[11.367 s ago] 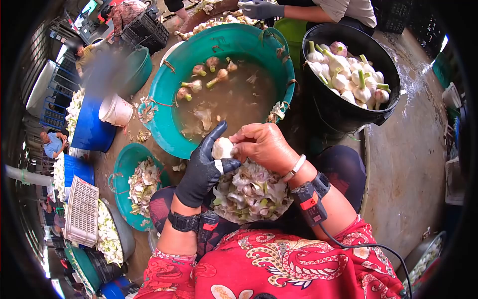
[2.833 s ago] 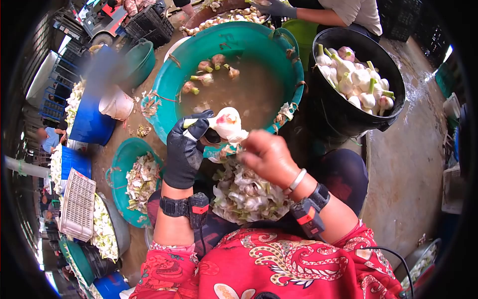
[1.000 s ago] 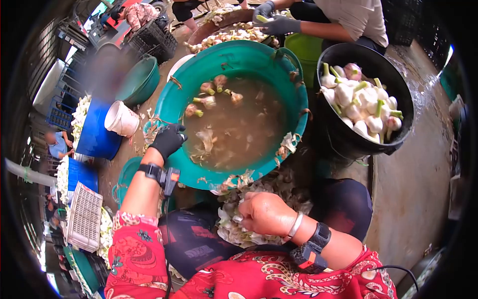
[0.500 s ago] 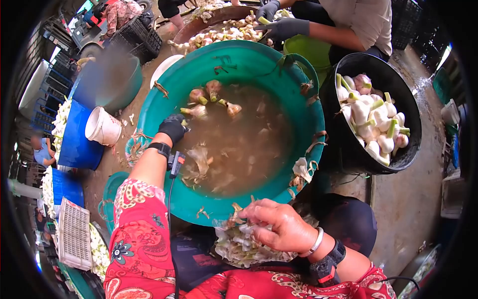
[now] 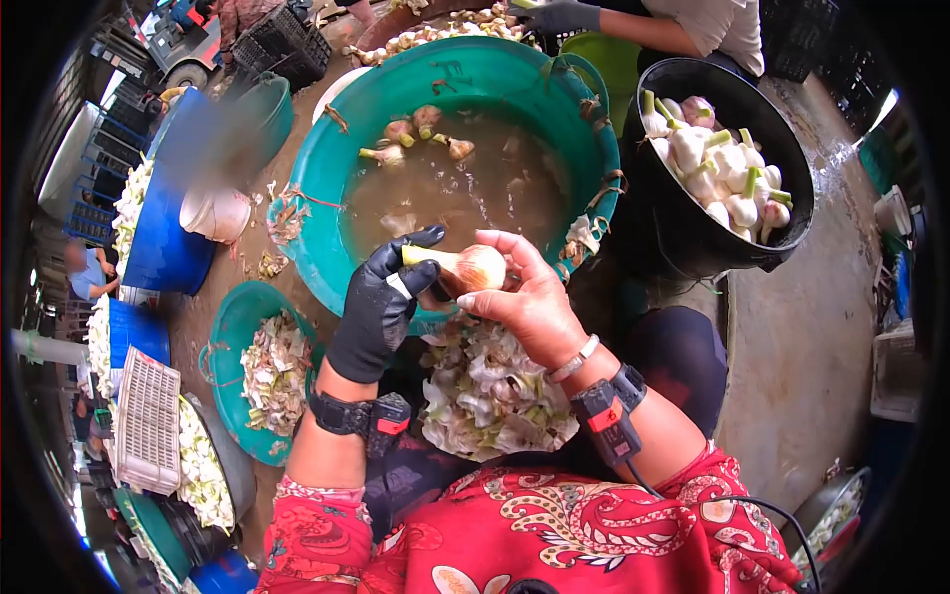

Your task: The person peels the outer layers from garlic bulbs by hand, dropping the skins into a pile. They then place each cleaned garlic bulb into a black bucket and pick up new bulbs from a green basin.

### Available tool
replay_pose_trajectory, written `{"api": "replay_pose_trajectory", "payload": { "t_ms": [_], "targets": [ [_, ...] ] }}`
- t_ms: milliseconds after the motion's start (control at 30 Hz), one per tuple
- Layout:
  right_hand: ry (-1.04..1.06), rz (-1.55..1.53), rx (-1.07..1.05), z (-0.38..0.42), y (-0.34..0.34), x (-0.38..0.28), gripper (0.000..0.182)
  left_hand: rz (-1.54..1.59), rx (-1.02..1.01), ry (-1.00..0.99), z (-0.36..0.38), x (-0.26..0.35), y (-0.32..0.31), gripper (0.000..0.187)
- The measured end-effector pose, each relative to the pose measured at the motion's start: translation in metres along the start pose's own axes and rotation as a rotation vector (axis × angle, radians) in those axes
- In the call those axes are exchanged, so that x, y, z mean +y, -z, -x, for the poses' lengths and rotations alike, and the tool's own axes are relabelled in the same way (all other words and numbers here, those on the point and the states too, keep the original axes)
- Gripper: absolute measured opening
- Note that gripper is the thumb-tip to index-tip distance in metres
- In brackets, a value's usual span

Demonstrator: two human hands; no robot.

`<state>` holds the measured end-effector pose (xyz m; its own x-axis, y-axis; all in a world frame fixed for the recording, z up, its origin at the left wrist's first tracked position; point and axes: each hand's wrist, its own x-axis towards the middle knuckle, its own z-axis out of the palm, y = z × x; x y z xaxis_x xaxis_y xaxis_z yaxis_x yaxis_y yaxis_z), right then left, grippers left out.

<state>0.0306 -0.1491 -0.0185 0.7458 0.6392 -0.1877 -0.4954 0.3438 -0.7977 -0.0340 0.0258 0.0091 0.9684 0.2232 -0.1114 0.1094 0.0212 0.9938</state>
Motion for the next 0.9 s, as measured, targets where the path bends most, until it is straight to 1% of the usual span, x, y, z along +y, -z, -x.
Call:
{"api": "replay_pose_trajectory", "payload": {
  "t_ms": [67,100,133,200,233,267,300,333,367,400,433,500,533,567,600,633,667,700,733,767,833,900],
  "targets": [
    [0.142,0.207,-0.018,0.005,0.000,0.000,0.070,0.114,0.085,-0.006,0.006,-0.006,-0.007,0.034],
    [0.189,0.138,-0.034,0.007,0.001,0.004,0.070,0.170,0.107,-0.018,0.006,-0.011,-0.008,0.034],
    [0.191,0.139,-0.037,0.007,0.001,0.006,0.070,0.169,0.109,-0.021,0.009,-0.009,-0.012,0.034],
    [0.305,0.295,0.045,0.008,0.002,0.008,0.069,0.307,0.092,0.039,0.012,-0.005,-0.020,0.034],
    [0.307,0.294,0.045,0.007,0.004,0.011,0.069,0.261,0.111,0.032,0.013,-0.004,-0.024,0.031],
    [0.355,0.343,0.033,0.006,0.007,0.014,0.068,0.260,0.110,0.032,0.014,-0.002,-0.025,0.031],
    [0.403,0.391,0.023,0.006,0.009,0.015,0.068,0.080,0.112,-0.038,0.015,-0.001,-0.026,0.028],
    [0.402,0.391,0.025,0.008,0.010,0.012,0.068,-0.098,0.113,-0.108,0.015,0.000,-0.026,0.025],
    [0.306,0.291,0.022,0.010,0.009,0.008,0.065,-0.098,0.111,-0.108,0.014,-0.001,-0.025,0.025],
    [0.210,0.191,0.018,0.012,0.009,0.005,0.063,-0.030,0.126,-0.044,0.014,-0.002,-0.024,0.021],
    [0.211,0.190,0.019,0.011,0.010,0.004,0.063,0.037,0.141,0.019,0.013,-0.004,-0.023,0.018],
    [0.142,0.036,0.007,0.011,0.012,0.003,0.059,0.008,0.146,-0.016,0.012,-0.004,-0.023,0.017],
    [0.143,0.035,0.008,0.011,0.013,0.003,0.059,-0.018,0.152,-0.053,0.011,-0.005,-0.023,0.015],
    [0.069,-0.083,-0.002,0.010,0.015,0.002,0.059,-0.019,0.150,-0.053,0.011,-0.005,-0.024,0.015],
    [-0.005,-0.201,-0.015,0.010,0.016,0.002,0.059,0.053,0.141,-0.045,0.012,-0.005,-0.025,0.015],
    [-0.002,-0.202,-0.017,0.009,0.015,0.000,0.059,0.123,0.131,-0.039,0.011,-0.005,-0.025,0.015],
    [0.071,-0.134,-0.012,0.010,0.014,-0.001,0.059,0.120,0.130,-0.039,0.010,-0.008,-0.022,0.015],
    [0.143,-0.066,-0.006,0.011,0.013,-0.001,0.059,-0.098,0.104,-0.131,0.010,-0.014,-0.018,0.016],
    [0.142,-0.068,-0.005,0.012,0.013,0.000,0.059,-0.314,0.077,-0.222,0.010,-0.010,-0.020,0.017],
    [0.171,-0.050,-0.015,0.012,0.012,0.002,0.059,-0.314,0.078,-0.221,0.012,-0.007,-0.025,0.017],
    [0.201,-0.031,-0.025,0.012,0.011,0.005,0.059,-0.209,0.094,-0.143,0.018,0.004,-0.038,0.018],
    [0.131,-0.103,-0.055,0.013,0.010,0.009,0.049,-0.216,0.072,-0.124,0.021,0.000,-0.031,0.018]
  ]
}}
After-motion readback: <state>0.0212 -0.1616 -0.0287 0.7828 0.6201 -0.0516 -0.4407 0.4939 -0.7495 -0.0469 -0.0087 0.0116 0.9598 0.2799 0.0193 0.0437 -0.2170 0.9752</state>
